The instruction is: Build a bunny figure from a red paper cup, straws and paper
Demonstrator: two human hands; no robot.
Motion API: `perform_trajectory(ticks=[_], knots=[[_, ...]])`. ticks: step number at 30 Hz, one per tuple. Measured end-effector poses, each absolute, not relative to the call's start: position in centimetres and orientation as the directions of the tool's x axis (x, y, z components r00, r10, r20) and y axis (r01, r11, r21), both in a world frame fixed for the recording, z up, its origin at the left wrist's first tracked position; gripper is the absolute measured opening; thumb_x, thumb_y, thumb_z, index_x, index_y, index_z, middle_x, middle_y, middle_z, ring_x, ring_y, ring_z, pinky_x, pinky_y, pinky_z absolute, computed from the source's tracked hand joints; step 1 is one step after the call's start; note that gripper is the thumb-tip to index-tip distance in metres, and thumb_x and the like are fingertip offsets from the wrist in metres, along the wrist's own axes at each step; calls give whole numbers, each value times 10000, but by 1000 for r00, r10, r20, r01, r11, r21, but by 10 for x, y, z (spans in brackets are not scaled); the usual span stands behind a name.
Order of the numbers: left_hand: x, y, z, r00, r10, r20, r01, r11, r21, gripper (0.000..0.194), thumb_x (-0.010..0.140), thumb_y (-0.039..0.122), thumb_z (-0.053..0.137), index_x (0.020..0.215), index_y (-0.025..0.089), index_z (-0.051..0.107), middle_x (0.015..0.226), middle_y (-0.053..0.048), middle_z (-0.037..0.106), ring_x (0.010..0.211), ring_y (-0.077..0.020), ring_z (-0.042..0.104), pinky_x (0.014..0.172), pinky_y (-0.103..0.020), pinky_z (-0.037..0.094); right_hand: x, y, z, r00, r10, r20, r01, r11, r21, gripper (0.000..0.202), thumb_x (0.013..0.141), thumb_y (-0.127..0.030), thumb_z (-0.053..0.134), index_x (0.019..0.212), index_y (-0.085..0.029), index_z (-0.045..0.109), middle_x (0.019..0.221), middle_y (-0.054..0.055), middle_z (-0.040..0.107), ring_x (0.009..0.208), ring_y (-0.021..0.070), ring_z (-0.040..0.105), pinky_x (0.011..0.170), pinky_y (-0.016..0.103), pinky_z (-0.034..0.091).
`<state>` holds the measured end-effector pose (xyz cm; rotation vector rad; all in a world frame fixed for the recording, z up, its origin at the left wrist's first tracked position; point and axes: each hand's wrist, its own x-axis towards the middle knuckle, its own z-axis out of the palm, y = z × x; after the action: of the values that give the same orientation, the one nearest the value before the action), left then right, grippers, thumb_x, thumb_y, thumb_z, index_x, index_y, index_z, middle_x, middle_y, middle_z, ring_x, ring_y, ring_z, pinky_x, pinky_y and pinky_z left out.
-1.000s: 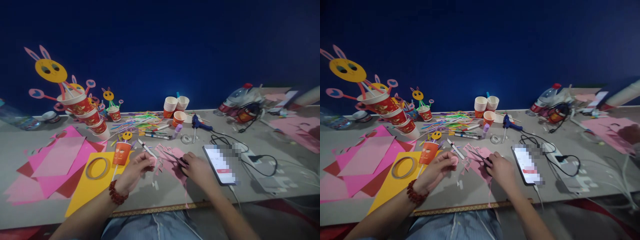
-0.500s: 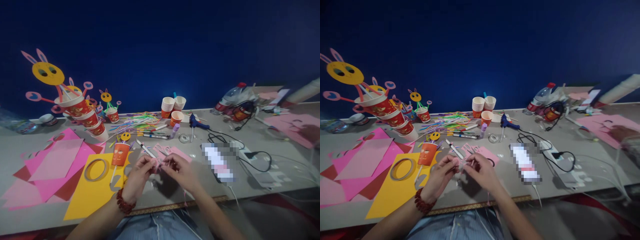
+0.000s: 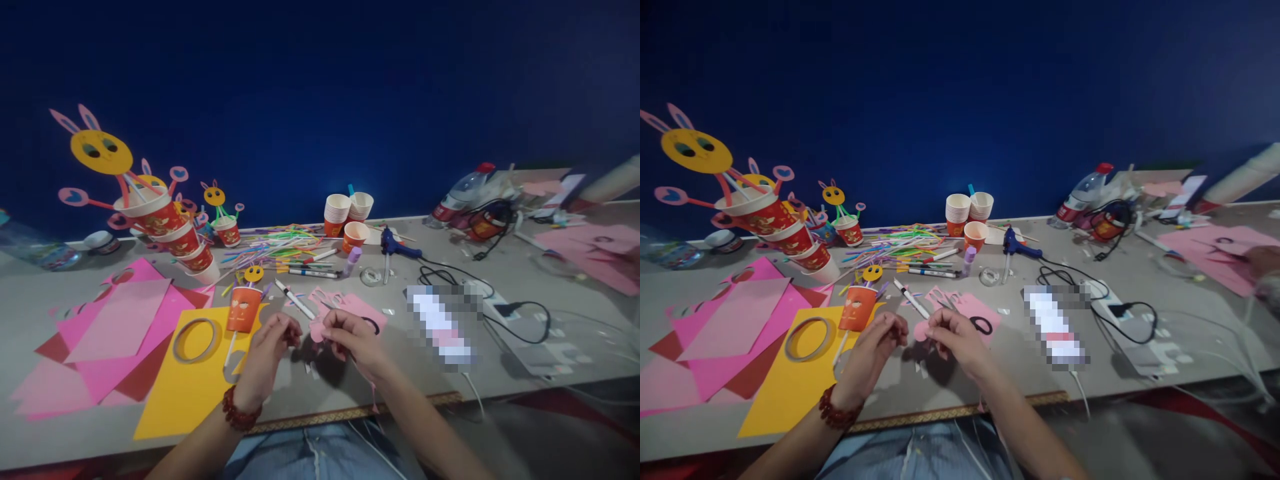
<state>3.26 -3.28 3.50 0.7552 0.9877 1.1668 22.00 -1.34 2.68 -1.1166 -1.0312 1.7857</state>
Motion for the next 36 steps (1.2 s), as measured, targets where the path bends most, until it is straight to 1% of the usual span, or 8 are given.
perform_trajectory(ticks=[4, 6, 10, 19, 25, 30, 33, 36], knots=[[31, -29, 45, 289, 935, -206, -134, 253, 958, 278, 863, 434, 647, 798, 164, 661, 762, -16, 627, 740, -150, 557, 711, -261, 439, 216, -15, 32, -330, 893, -306, -125, -363, -924, 299, 698, -383, 779, 735, -183, 559, 591, -66, 540, 421, 52, 427, 391, 167, 324], [33, -28, 46, 318, 923, -215, -85, 254, 963, 267, 827, 424, 696, 786, 163, 654, 744, -9, 631, 713, -143, 560, 686, -251, 438, 216, -15, 32, -347, 894, -283, -95, -334, -938, 301, 715, -405, 774, 744, -180, 576, 597, -65, 535, 431, 55, 441, 401, 169, 345], [38, -28, 38, 248, 941, -229, -136, 268, 954, 274, 804, 428, 718, 760, 171, 635, 689, 13, 603, 649, -127, 539, 645, -241, 434, 216, -17, 28, -339, 911, -235, -118, -289, -950, 359, 795, -517, 702, 744, -188, 568, 575, -62, 517, 447, 75, 463, 409, 182, 364], [39, -32, 20, 192, 952, -238, -142, 267, 953, 277, 786, 421, 748, 785, 167, 637, 690, 12, 604, 656, -125, 545, 642, -236, 426, 212, -20, 20, -338, 931, -134, 54, -123, -991, 444, 818, -614, 658, 740, -196, 529, 617, -51, 504, 456, 76, 449, 422, 203, 365], [30, -30, 23, 181, 952, -246, -72, 262, 962, 271, 804, 431, 704, 764, 170, 642, 649, 14, 591, 632, -126, 531, 608, -231, 395, 215, -18, 12, -391, 909, -143, 116, -106, -988, 401, 850, -584, 631, 787, -194, 565, 631, -45, 523, 454, 88, 469, 425, 209, 373], [16, -25, 18, 118, 959, -259, 6, 260, 966, 272, 801, 446, 709, 818, 180, 654, 620, 16, 606, 576, -124, 530, 556, -224, 377, 225, -6, 8, -330, 941, -75, 211, -4, -978, 278, 890, -456, 633, 838, -184, 647, 739, 13, 678, 622, 147, 610, 570, 245, 444], [8, -22, 13, 87, 982, -166, 142, 153, 978, 240, 831, 426, 687, 846, 188, 660, 697, -6, 647, 620, -144, 583, 577, -234, 414, 227, 2, 11, -383, 919, -95, 291, 23, -956, 236, 897, -421, 632, 885, -190, 676, 793, 25, 732, 703, 177, 668, 629, 258, 459], [3, -21, 3, 86, 996, -5, 371, -27, 928, 151, 892, 348, 606, 903, 206, 658, 819, -30, 689, 723, -178, 640, 665, -267, 472, 220, 7, 17, -422, 899, -117, 474, 109, -874, 199, 912, -384, 613, 854, -207, 681, 726, 7, 730, 713, 180, 670, 624, 245, 428]])
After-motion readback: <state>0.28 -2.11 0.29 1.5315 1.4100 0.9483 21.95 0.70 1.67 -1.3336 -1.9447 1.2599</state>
